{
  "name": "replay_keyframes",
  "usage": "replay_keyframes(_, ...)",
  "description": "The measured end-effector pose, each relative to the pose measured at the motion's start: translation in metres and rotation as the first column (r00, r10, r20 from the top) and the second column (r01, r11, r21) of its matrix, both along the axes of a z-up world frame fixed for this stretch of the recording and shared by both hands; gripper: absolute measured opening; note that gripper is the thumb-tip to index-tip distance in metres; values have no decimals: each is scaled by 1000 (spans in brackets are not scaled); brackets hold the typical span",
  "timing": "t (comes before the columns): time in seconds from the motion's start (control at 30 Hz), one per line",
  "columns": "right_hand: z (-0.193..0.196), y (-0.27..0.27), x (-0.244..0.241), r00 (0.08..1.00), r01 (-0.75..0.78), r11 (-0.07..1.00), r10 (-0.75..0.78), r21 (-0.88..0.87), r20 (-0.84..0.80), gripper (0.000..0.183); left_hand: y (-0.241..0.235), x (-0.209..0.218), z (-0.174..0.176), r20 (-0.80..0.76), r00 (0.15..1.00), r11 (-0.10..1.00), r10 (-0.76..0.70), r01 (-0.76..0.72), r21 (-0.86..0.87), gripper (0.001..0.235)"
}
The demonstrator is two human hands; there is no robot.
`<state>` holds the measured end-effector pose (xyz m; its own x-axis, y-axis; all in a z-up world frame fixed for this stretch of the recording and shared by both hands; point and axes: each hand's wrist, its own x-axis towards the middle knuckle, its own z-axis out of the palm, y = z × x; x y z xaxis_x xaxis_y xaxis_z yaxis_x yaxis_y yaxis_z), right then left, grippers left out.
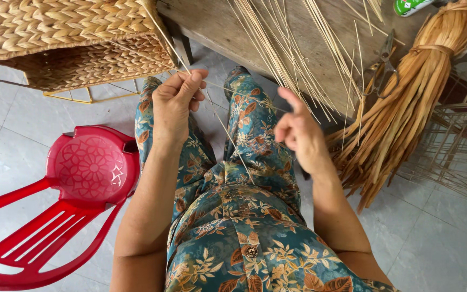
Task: The person sits on a low stool and repeatedly splits thin bamboo strips by hand, separating them into finer strands. The person handles the strips one at a time, pulling them apart and laying them on a wooden work surface.
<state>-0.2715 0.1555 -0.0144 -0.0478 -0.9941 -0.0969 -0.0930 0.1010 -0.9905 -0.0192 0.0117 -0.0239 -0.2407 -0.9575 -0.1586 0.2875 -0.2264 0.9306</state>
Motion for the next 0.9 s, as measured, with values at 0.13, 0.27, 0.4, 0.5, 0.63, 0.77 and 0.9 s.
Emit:
replay_keyframes(0.13, -17, -13, 18, 998, -19, 997, 14, 72, 67, 45, 8, -3, 6, 5, 998, 998, -60, 60, 5, 26)
replay_keyframes(0.27, -25, -15, 24, 997, -14, 993, 5, 118, 74, 29, 9, 1, 8, 38, 999, 999, -32, 30, 38, 27)
replay_keyframes(0.4, -26, -11, 24, 977, -109, 984, 80, 140, 198, 28, 10, 3, 4, 16, 999, 999, -30, 29, 28, 26)
replay_keyframes(0.5, -26, -10, 26, 972, -107, 972, 57, 211, 230, 25, 10, 4, 0, -8, 1000, 999, -27, 27, 27, 25)
replay_keyframes(0.63, -23, -9, 26, 954, -86, 975, 20, 207, 298, 27, 7, 4, -3, 17, 1000, 999, -21, 21, 28, 24)
replay_keyframes(0.77, -25, -5, 25, 923, -118, 971, 30, 210, 384, 29, 7, 2, -5, 35, 999, 1000, -15, 14, 13, 24)
replay_keyframes(0.9, -28, -8, 28, 917, -82, 977, -3, 196, 399, 26, 9, 2, -5, 40, 999, 1000, -20, 20, 5, 24)
